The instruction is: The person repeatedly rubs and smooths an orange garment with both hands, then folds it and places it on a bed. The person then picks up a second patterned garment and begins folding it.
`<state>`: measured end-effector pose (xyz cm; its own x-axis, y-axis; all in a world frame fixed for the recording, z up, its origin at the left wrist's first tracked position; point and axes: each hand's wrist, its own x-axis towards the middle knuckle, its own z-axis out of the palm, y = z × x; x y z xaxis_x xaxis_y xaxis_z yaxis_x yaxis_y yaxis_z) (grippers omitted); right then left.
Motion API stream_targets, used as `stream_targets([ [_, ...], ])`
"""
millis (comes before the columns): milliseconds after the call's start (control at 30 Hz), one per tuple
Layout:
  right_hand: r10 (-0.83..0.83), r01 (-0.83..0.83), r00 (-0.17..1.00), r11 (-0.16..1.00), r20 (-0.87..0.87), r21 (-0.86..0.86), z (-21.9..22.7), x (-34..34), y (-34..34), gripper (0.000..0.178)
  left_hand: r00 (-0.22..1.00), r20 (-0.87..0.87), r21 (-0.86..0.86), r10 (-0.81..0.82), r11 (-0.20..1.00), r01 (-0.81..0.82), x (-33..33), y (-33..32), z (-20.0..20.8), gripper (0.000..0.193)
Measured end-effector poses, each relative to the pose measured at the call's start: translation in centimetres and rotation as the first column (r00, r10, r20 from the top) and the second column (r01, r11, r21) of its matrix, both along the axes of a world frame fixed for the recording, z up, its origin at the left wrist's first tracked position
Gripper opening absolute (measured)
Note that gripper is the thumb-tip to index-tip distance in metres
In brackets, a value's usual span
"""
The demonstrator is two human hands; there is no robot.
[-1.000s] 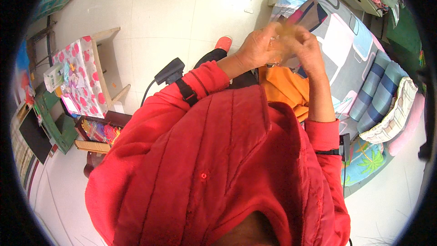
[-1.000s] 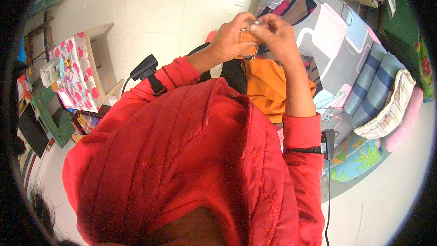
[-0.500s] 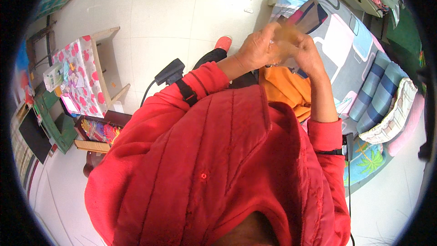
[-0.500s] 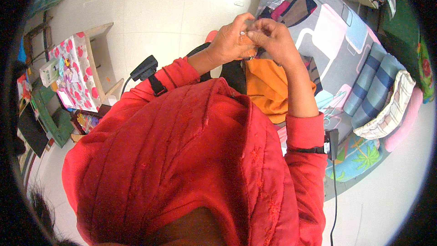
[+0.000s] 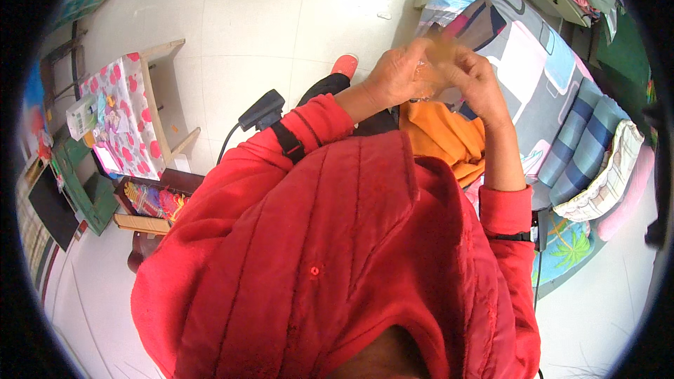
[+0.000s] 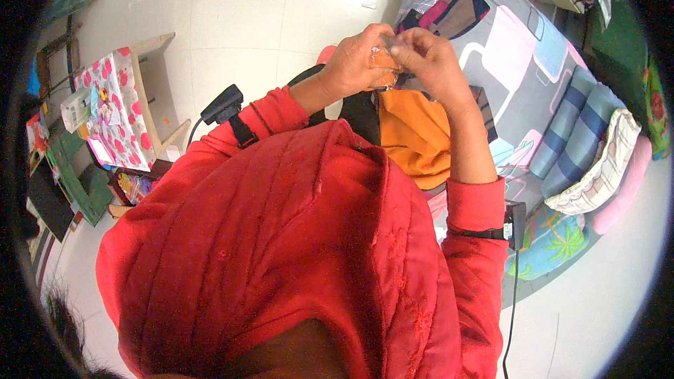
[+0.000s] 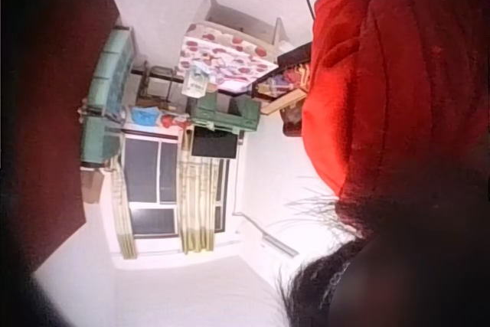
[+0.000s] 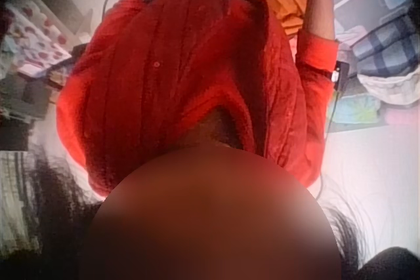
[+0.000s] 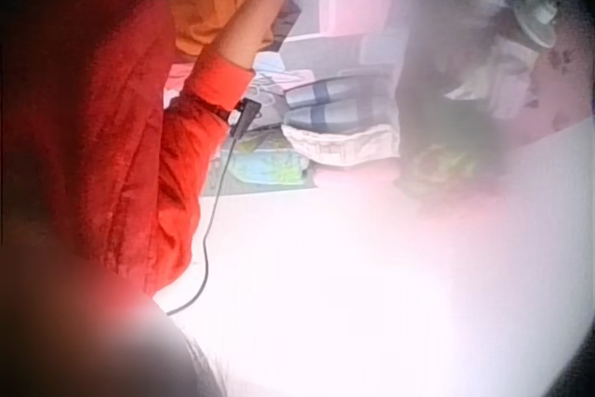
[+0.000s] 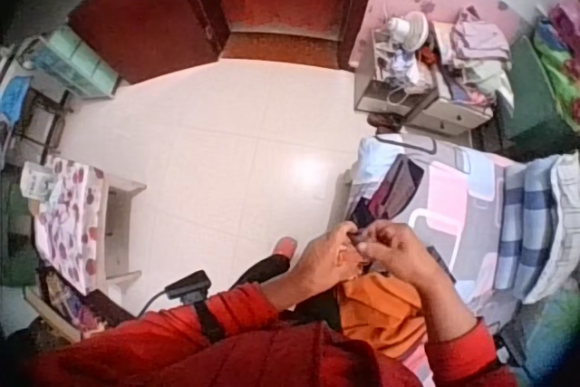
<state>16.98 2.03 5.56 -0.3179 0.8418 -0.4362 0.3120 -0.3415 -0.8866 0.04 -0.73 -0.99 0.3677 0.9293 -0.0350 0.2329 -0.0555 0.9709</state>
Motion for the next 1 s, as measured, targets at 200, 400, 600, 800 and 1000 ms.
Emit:
stream_targets([
  [200,0.197,-0.229,0.946,0.968,0.259,0.103,0.0,-0.1,0.1,0.009,1.0,-0.027,0.138,0.016,0.99,-0.013,0.3,-0.3,-0.2,0.059],
  [400,-0.016,0.01,0.982,0.999,0.19,0.034,-0.4,0.2,0.3,0.008,0.998,-0.059,0.093,0.012,0.996,-0.006,0.1,-0.3,-0.3,0.057],
  [600,-0.041,0.041,0.999,0.999,0.019,-0.014,0.1,0.0,-0.2,0.011,1.0,-0.015,0.053,0.009,0.999,-0.008,-0.2,-0.2,0.2,0.055],
  [800,0.274,-0.296,0.908,0.955,0.316,0.025,0.2,0.1,0.7,0.016,1.0,-0.029,0.126,-0.008,0.992,0.012,0.1,-0.3,0.4,0.059],
  [1000,0.008,-0.003,0.994,0.999,0.11,-0.048,-0.3,0.4,0.6,0.015,0.999,-0.05,0.052,-0.013,0.999,0.015,-0.1,0.0,0.2,0.056],
])
